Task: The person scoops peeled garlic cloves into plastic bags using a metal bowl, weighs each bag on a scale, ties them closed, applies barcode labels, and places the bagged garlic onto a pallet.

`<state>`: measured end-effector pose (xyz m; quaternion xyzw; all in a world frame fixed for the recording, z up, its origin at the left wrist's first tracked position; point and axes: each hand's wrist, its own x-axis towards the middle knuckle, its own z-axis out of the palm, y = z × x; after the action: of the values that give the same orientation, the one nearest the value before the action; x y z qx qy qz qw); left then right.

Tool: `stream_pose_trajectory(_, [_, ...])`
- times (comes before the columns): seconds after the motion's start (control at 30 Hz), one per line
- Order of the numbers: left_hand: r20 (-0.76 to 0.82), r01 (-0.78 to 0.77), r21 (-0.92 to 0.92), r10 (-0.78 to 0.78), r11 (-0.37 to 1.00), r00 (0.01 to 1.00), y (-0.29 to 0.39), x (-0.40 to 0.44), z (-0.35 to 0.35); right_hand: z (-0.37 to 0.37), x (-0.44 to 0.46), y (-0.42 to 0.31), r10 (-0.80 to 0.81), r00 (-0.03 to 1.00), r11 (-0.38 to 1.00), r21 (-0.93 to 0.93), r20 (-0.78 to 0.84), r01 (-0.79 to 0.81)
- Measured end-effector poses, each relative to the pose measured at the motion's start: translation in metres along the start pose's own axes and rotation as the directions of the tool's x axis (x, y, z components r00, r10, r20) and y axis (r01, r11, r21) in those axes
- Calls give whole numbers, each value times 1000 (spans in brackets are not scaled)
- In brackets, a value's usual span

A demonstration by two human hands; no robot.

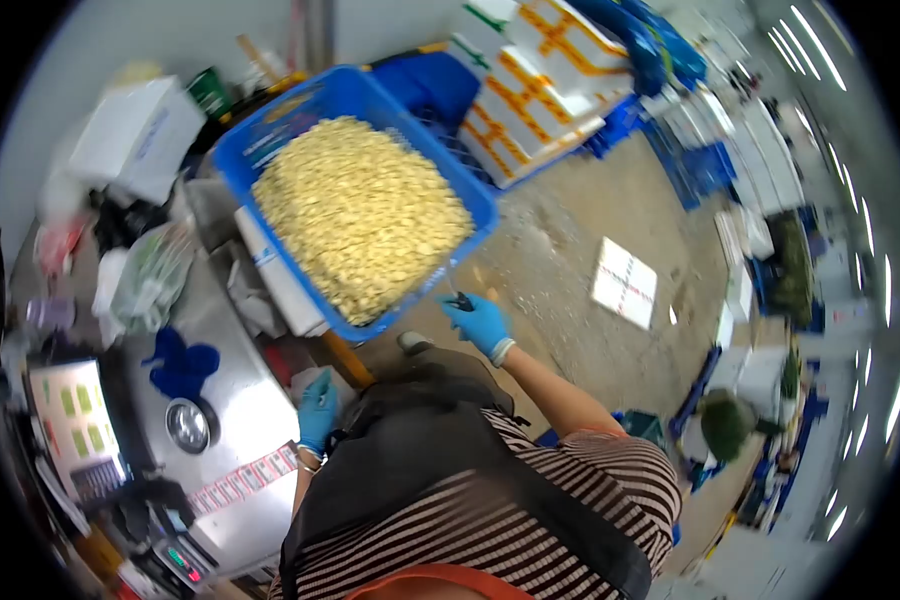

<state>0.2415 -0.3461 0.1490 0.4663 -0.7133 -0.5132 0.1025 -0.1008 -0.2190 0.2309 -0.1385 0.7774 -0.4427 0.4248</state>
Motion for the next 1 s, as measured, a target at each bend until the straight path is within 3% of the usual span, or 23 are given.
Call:
stream_pose_trajectory(0.03, [-30,-174,28,175,984,984,8,14,1,-7,-2,5,-12,1000,997,76,-22,14])
stream_pose_trajectory(0.07, [-47,-163,-39,161,986,986,18,24,6,-13,-5,8,-9,998,995,97,-57,14])
stream_pose_trajectory(0.23, [-113,-42,-460,-11,887,993,103,81,33,-58,14,24,32,971,964,264,-235,32])
stream_pose_trajectory(0.3, [-213,-31,-528,-97,849,972,103,104,57,-84,43,28,36,940,947,312,-341,77])
stream_pose_trajectory(0.33, [-268,-29,-562,-149,826,952,95,116,69,-99,69,41,-19,920,972,207,-391,108])
stream_pose_trajectory(0.43, [-417,46,-243,-147,969,897,40,144,81,-123,127,31,-82,873,959,202,-480,201])
stream_pose_trajectory(0.47, [-406,74,95,-30,993,913,22,144,83,-132,144,27,-153,886,963,134,-439,233])
stream_pose_trajectory(0.53, [-449,224,132,-144,965,882,4,150,85,-127,170,0,-139,922,976,108,-362,189])
stream_pose_trajectory(0.57, [-544,241,32,-186,970,818,56,138,85,-121,164,-35,-168,949,976,87,-266,197])
stream_pose_trajectory(0.6, [-489,237,-189,-300,953,819,43,141,88,-124,196,-16,-137,984,987,65,-115,145])
stream_pose_trajectory(0.63, [-539,258,-148,-296,955,788,75,135,82,-115,199,-24,-197,963,974,-148,-185,171])
stream_pose_trajectory(0.67, [-574,252,-138,-285,958,768,73,136,84,-110,212,-11,-210,931,968,-197,-297,155])
stream_pose_trajectory(0.73, [-586,243,-163,-292,956,756,66,140,92,-121,218,-6,-151,968,984,-123,-202,128])
stream_pose_trajectory(0.8, [-626,239,-212,-319,948,711,65,140,100,-120,226,6,-211,938,975,-120,-273,185])
stream_pose_trajectory(0.83, [-573,183,-330,-350,926,741,31,149,114,-118,219,-1,-284,922,947,-226,-264,227])
stream_pose_trajectory(0.87, [-604,262,-163,-307,951,735,76,135,96,-110,208,-14,-270,911,945,-266,-311,190])
stream_pose_trajectory(0.9, [-592,305,-143,-329,941,736,84,133,92,-110,214,-6,-286,910,943,-254,-299,213])
stream_pose_trajectory(1.0, [-519,269,-243,-359,932,776,99,125,78,-123,231,13,-290,909,949,-216,-298,231])
